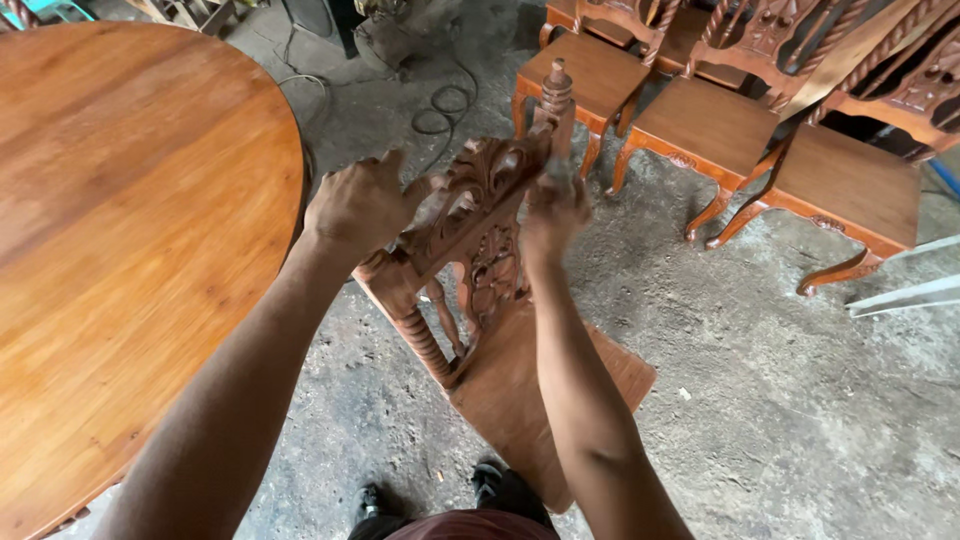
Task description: The person sands a wooden chair using a sanding block. They work on the seat, backrest, and legs, moving around the chair to reach different areas. The person flips the chair over to sand the underside and continues smoothing the carved details.
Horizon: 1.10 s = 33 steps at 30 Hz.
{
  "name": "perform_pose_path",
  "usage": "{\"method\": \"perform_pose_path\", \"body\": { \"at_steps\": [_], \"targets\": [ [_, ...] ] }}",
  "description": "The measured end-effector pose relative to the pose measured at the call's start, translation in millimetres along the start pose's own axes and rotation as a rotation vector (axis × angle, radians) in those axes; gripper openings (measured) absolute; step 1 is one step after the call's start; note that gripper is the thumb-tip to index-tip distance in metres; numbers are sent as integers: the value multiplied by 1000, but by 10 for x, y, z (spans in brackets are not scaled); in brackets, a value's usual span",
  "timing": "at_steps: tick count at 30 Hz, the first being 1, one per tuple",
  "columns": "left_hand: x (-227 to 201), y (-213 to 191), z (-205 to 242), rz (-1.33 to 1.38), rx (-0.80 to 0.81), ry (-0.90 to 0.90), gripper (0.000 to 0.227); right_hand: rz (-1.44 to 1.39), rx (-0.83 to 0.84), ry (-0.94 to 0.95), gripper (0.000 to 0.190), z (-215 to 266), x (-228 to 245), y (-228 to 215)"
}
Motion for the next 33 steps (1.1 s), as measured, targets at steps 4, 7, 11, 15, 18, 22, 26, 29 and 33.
{"method": "perform_pose_path", "body": {
  "at_steps": [4,7,11,15,18,22,26,29,33],
  "targets": [
    [-74,-15,34,-33,8,-36,70,347,-318,-516,30,344,457,-332],
    [-61,-30,32,-29,22,-13,72,-148,72,-115,26,225,188,-469],
    [-35,-15,7,-74,53,-4,74,-382,197,192,33,41,51,-153],
    [-36,-1,-3,-77,76,-3,79,-427,175,-126,43,1228,435,-4],
    [-19,-2,-13,-60,58,-1,80,-231,124,-230,31,1576,186,156],
    [-7,10,12,-122,46,24,75,-148,116,-207,33,1407,-103,-36],
    [7,-3,6,-55,80,-52,77,-70,76,-413,35,1485,414,-33],
    [-45,-47,1,-45,7,14,72,64,180,-533,28,1596,300,-324],
    [-63,-28,26,-56,73,-62,73,-128,147,-194,30,1345,218,-475]
  ]
}}
Point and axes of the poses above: each hand's wrist, its own z-axis away from the middle knuckle, its own y-axis out of the palm, x = y × z, the point moved 2 cm from there along -z, towards the middle knuckle, and after that the axes turned 14 degrees about z, right-handed, at the moved point
